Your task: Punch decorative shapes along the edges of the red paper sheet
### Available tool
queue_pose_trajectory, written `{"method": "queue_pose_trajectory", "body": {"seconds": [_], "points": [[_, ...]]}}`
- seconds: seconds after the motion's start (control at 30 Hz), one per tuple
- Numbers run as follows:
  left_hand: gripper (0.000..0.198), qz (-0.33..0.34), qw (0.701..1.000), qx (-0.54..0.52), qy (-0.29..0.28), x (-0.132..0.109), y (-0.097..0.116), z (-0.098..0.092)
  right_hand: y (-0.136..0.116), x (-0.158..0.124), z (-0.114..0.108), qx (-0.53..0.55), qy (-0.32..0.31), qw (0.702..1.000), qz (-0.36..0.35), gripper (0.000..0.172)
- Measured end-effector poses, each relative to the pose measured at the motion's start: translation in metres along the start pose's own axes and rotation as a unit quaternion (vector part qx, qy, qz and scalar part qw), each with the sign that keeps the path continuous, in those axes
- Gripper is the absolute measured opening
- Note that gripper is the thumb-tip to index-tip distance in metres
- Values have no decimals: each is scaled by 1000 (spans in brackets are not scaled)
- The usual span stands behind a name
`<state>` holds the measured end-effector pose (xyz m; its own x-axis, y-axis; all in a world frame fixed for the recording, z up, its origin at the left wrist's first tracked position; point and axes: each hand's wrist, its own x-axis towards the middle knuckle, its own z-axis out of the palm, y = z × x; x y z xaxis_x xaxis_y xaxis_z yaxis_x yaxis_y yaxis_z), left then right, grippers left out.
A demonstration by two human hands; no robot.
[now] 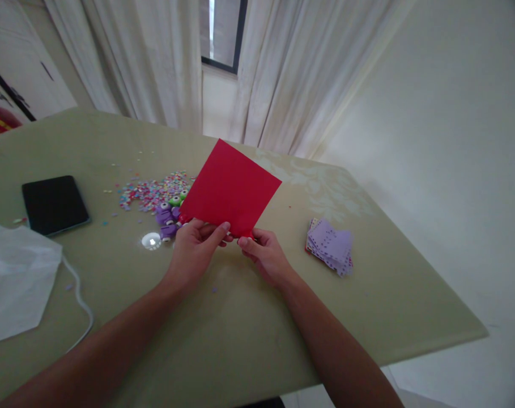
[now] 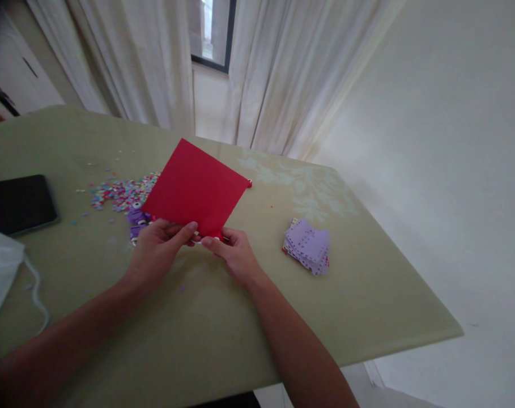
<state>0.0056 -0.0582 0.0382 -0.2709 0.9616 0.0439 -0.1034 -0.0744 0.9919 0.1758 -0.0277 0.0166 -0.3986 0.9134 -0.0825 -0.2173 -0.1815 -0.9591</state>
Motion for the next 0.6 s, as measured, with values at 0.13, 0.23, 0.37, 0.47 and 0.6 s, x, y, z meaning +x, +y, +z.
{"method": "queue_pose_trajectory", "body": {"seconds": [0.13, 0.23, 0.37, 0.47, 0.6], "points": [[30, -5, 1000, 17, 0, 0, 1, -1, 3, 1, -3, -9, -10, 1000, -8, 43], [28, -11, 1000, 23, -10, -1, 3, -2, 5, 2, -4, -15, -5, 1000, -11, 44], [26, -4, 1000, 13, -14, 0, 2, -2, 3, 1, -3, -22, 3, 1000, -12, 48], [26, -2, 1000, 13, -17, 0, -1, -3, 2, 1, -2, -23, 2, 1000, -11, 50], [25, 2, 1000, 10, -20, 1, -1, -3, 2, 1, -3, -23, -1, 1000, -18, 50]]}}
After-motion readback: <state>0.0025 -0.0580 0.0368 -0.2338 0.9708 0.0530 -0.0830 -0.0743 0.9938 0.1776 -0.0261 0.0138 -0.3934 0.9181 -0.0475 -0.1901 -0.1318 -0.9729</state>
